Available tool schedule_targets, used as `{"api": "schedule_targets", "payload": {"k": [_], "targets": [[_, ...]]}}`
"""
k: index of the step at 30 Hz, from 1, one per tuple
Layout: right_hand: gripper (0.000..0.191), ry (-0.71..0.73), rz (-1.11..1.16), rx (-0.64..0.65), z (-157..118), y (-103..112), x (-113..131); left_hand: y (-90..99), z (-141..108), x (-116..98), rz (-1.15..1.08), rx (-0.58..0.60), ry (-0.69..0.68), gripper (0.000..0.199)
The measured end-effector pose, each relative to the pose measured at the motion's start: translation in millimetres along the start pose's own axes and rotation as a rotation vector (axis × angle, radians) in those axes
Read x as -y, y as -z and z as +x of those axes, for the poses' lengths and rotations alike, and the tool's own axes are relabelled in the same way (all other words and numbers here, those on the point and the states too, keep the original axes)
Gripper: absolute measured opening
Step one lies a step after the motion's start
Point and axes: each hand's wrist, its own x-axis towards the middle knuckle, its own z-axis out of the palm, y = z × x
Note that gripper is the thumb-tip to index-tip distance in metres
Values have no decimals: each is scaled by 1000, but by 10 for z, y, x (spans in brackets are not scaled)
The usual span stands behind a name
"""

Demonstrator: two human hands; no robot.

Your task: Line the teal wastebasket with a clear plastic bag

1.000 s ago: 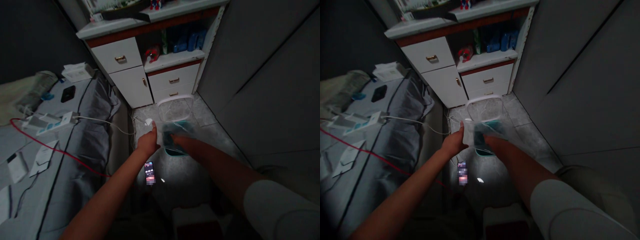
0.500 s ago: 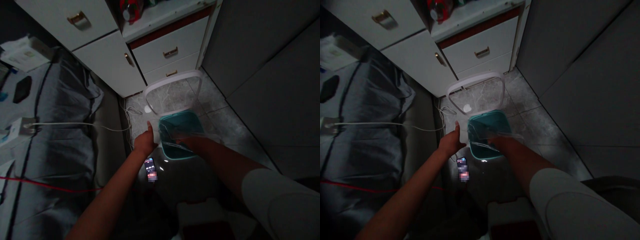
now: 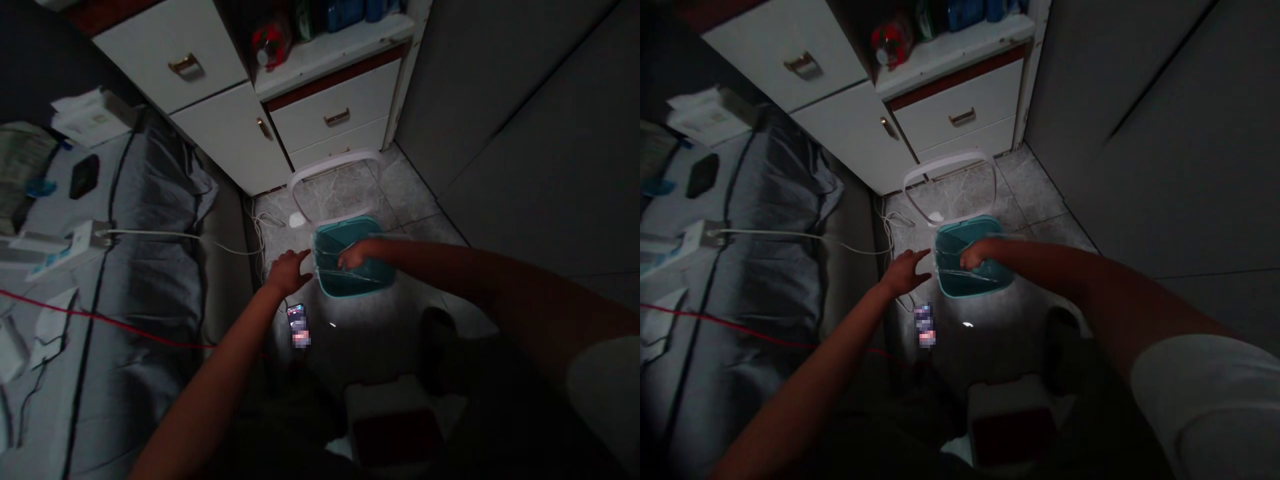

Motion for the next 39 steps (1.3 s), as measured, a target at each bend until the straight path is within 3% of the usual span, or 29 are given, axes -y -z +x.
{"api": "schedule_targets", "payload": {"k": [1, 3, 4, 7, 9, 11, 13, 16, 20, 25, 30, 35, 39], "targets": [[34, -33, 117, 186, -25, 169, -40, -21, -83, 22, 16, -35, 17, 72], [43, -124, 370, 215, -172, 527, -205, -53, -256, 44, 52, -107, 94, 62], [44, -135, 467, 127, -290, 689, -314, -63, -340, 36, 70, -148, 142, 57], [45, -234, 607, -381, -740, 960, -622, -82, -540, -79, 99, -293, 199, 49], [42, -327, 519, -648, -1055, 899, -722, -101, -594, -205, 85, -349, 107, 55], [35, -300, 351, -714, -1333, 667, -711, -139, -562, -315, 49, -332, -25, 61], [29, -151, 188, -632, -1540, 340, -631, -198, -458, -372, -1, -277, -97, 65], [29, -50, -21, -513, -1683, -120, -516, -313, -266, -332, -66, -212, -72, 65], [43, -39, -210, -452, -1601, -399, -497, -445, -124, -153, -143, -151, -33, 58], [52, -1, -347, -344, -1367, -371, -503, -514, -73, -25, -290, -84, -72, 45], [47, -15, -414, -304, -1240, -284, -496, -522, -42, 12, -356, -97, -71, 40], [32, -73, -434, -273, -1237, -226, -542, -487, -50, 42, -298, -84, -89, 24], [24, -108, -352, -252, -1333, -206, -553, -496, -166, 28, -255, -120, -163, 24]]}}
